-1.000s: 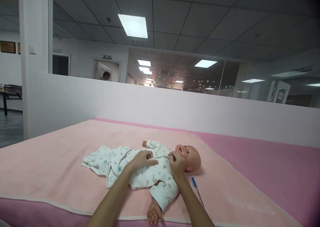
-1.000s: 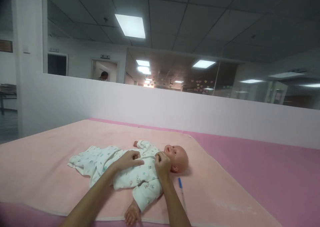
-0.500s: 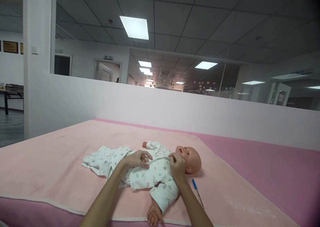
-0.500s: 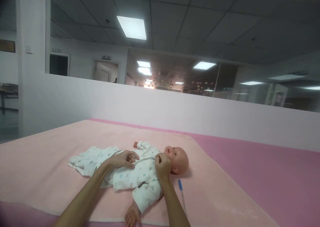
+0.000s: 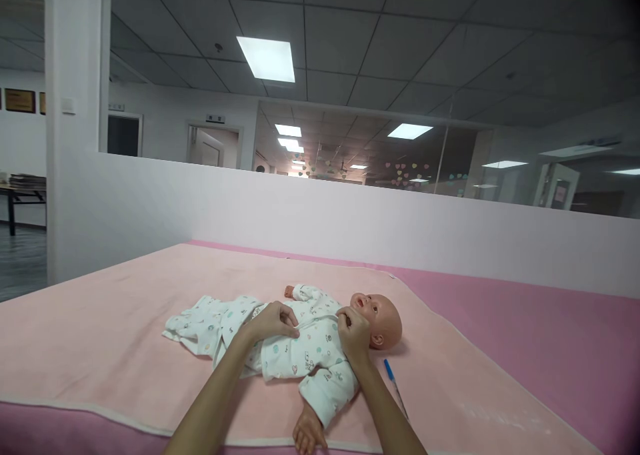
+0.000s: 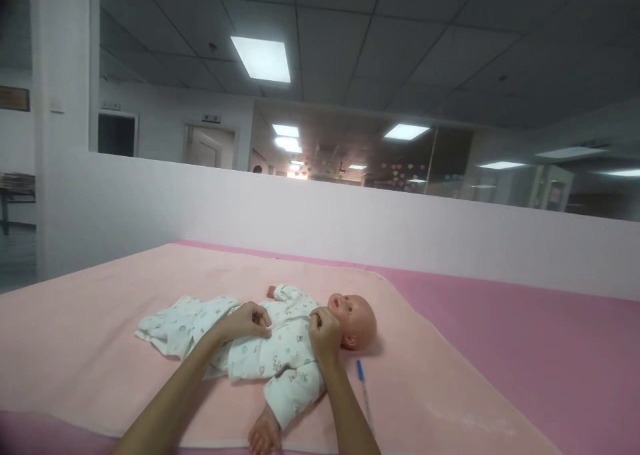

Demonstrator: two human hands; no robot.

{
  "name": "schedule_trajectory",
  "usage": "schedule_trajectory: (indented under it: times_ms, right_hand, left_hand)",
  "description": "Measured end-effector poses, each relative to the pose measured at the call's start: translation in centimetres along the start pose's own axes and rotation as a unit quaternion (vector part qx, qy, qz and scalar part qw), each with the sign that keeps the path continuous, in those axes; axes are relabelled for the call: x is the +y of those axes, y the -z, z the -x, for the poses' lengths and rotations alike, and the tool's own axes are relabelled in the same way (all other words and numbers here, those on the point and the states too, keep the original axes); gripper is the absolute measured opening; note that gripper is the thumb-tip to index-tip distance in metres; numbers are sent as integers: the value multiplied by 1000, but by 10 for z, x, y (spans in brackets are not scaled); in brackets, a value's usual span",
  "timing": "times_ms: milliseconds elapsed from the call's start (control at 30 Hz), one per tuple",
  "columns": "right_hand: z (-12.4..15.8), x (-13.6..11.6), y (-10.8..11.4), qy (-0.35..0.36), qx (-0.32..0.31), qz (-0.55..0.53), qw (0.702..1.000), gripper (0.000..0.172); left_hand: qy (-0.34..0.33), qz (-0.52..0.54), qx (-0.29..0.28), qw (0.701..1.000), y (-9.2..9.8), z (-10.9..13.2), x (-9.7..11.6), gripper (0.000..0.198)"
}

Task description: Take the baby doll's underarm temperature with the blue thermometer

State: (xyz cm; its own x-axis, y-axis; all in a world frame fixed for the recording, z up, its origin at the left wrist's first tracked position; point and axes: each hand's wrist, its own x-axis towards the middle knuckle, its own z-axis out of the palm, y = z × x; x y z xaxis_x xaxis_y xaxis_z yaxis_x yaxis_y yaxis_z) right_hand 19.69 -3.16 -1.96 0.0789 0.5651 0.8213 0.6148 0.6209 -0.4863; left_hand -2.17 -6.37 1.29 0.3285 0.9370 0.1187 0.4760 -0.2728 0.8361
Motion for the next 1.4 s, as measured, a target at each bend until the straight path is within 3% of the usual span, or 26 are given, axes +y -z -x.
schedule_trajectory:
  times_ms: [267,500,1000,1400]
  right_hand:
    - [0,0,0,-3,-1,6,1000,20]
    - [0,1,1,-6,-6,11,1000,21]
    - [2,-4,2,-13,-7,7,1000,23]
    - [2,-6,4,-6,-10,8,1000,24]
  left_hand:
    - [-33,-16,6,999,-1,3,2,25]
    - [1,66,-15,998,-4,4,3,27]
    - [-27,-99,137,985,-16,4,3,19]
    - [-18,-94,136,986,-17,6,6,18]
